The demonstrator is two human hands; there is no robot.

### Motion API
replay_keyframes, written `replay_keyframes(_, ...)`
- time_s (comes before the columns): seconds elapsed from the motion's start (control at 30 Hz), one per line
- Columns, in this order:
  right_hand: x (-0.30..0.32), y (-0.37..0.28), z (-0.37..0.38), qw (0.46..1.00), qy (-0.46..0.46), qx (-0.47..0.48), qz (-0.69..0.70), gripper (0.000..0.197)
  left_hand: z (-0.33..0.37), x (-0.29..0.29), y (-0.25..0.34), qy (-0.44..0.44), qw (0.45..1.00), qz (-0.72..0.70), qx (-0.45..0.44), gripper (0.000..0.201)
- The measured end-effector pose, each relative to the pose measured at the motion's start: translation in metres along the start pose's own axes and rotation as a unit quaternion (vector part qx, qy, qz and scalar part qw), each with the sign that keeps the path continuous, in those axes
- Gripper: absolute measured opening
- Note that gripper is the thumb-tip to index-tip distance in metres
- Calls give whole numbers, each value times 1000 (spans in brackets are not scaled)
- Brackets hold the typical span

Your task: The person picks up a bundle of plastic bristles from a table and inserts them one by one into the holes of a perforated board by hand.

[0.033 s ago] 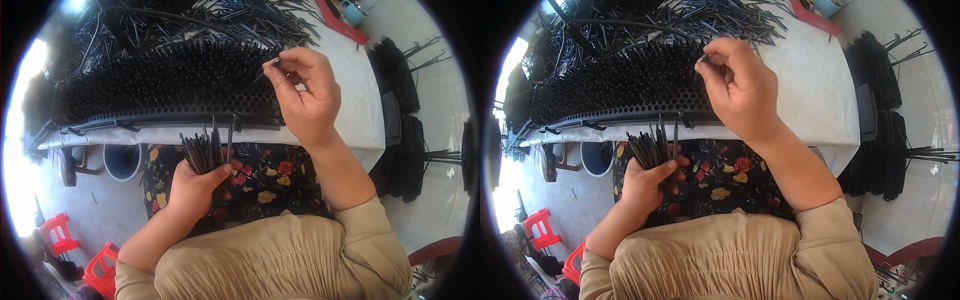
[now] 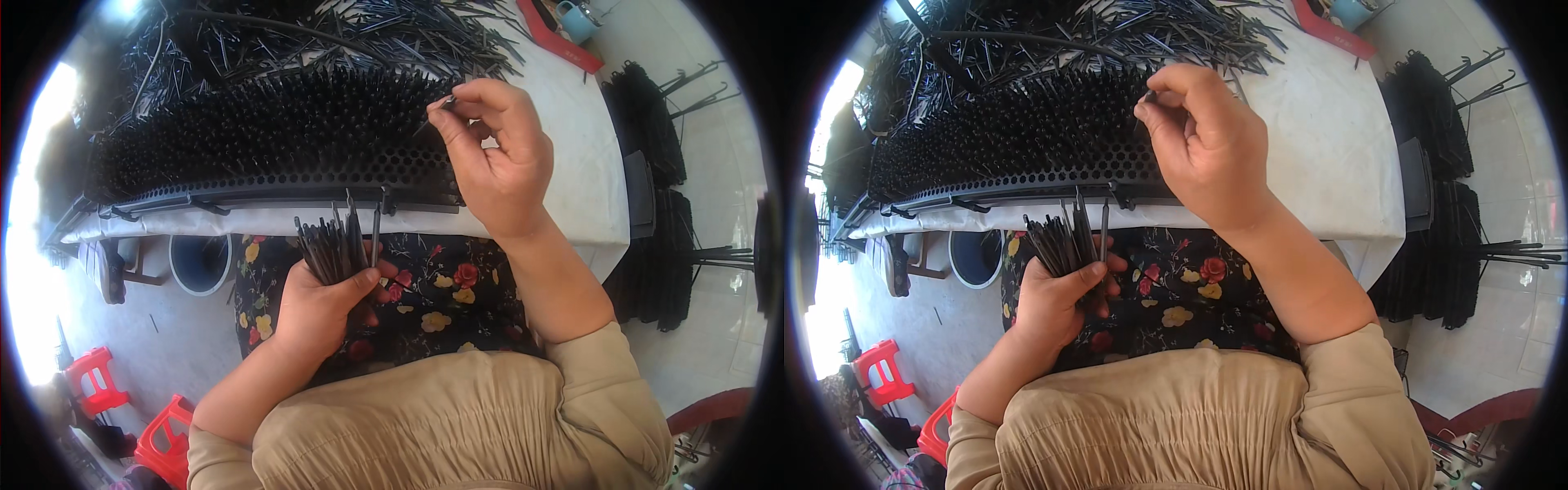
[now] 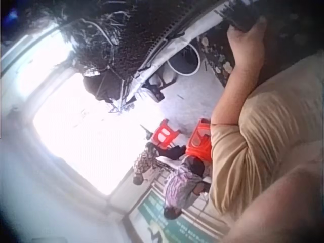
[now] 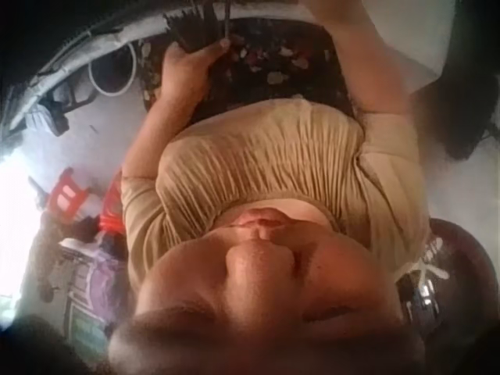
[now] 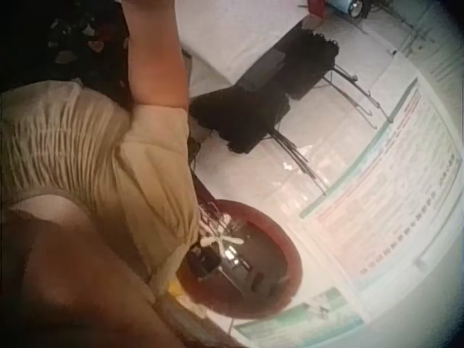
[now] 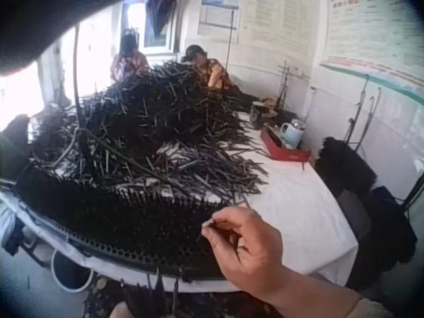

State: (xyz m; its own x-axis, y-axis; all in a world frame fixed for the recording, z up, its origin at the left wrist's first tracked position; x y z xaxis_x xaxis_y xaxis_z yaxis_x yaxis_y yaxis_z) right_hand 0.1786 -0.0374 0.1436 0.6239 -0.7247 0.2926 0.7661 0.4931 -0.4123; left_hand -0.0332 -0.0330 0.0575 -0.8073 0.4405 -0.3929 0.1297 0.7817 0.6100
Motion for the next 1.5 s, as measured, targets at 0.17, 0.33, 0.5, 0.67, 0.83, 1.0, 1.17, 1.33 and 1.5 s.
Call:
replay_keyframes(0.17, -7, -11, 2, 970, -85, 164, -160, 18, -1, -1, 1, -5, 1000, 18, 6, 29)
replay_keyframes(0.33, -12, -39, -36, 968, -127, -153, 152, 35, -5, -5, 5, -56, 996, 8, -67, 21)
replay_keyframes(0.5, -1, -17, -30, 942, -67, -259, 205, 33, -4, -7, 5, -22, 997, 60, -37, 19)
replay_keyframes(0.67, 16, -8, 1, 996, 34, 88, -2, 28, -2, -2, 0, 2, 996, 84, -25, 19)
replay_keyframes(0.83, 12, -12, 10, 985, -27, 134, -105, 32, -3, -4, 1, 15, 995, 102, -20, 18)
replay_keyframes(1.0, 9, -8, 7, 992, -33, 92, -84, 34, -2, -3, 1, 16, 995, 95, -20, 18)
replay_keyframes(1.17, 10, -6, 5, 968, -89, 197, -127, 26, 1, -3, 0, 14, 995, 92, -20, 18)
replay_keyframes(1.33, 7, -18, -9, 986, -88, 120, -70, 30, -1, -4, 0, -18, 997, 65, -22, 20)
replay_keyframes(1.5, -16, -29, -48, 845, -169, -381, 334, 49, -5, -12, 5, -71, 996, 55, -12, 23)
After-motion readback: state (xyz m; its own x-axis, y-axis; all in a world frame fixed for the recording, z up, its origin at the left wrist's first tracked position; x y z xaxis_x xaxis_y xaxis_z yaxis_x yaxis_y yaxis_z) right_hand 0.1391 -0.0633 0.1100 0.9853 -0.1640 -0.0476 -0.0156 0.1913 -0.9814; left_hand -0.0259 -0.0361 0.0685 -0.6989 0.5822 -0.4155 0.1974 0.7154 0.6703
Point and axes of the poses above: each hand's wrist, its own z-axis towards the middle knuckle, its own x-axis out of the back of the hand, y = z × x, the point moved 5 cm from there along z, towards the middle knuckle, and after that the axes turned 13 degrees about x, right-handed, at the moved point
